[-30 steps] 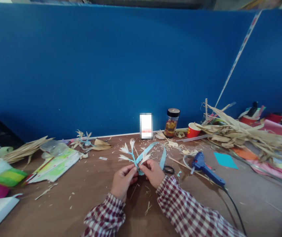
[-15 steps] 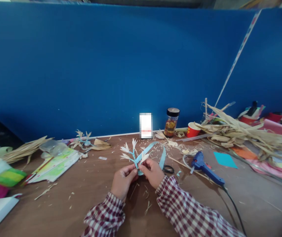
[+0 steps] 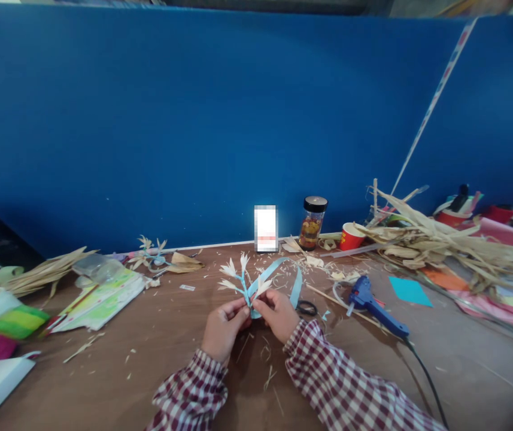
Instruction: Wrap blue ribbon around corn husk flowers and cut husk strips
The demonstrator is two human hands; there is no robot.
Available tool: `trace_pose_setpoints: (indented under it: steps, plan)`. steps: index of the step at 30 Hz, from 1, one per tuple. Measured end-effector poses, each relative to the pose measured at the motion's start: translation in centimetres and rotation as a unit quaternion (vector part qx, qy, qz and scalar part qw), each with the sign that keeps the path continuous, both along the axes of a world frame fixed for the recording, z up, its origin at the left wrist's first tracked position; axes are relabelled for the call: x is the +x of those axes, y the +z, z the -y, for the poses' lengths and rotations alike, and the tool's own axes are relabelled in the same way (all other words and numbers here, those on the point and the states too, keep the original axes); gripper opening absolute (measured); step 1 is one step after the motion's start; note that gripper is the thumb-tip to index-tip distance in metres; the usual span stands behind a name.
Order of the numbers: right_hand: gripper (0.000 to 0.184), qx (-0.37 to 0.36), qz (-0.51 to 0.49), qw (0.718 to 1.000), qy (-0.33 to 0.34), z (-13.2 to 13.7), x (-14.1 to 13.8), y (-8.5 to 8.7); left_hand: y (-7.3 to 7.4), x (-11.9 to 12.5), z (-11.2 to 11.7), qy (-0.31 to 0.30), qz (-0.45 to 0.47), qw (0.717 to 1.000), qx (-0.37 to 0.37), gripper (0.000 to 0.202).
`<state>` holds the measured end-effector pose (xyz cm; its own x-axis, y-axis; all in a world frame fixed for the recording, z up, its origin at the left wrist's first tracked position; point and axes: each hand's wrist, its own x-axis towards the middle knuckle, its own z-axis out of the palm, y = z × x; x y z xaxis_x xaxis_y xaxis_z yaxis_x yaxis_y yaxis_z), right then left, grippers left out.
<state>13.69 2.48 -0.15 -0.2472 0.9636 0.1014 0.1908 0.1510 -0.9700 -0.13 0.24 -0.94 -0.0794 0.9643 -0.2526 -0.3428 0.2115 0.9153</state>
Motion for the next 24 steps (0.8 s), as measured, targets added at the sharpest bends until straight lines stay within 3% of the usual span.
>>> trace_pose_setpoints:
  steps: [9,24]
  plan:
    - [0.020,-0.030,-0.033,0.999,0.006,0.12,-0.19,0.38,0.35,0.04,0.00,0.021,0.016,1.000,-0.006,0.040]
    - [0.021,0.006,-0.004,1.000,-0.020,0.13,-0.14,0.52,0.52,0.07,0.09,0.011,0.013,1.000,-0.008,0.038]
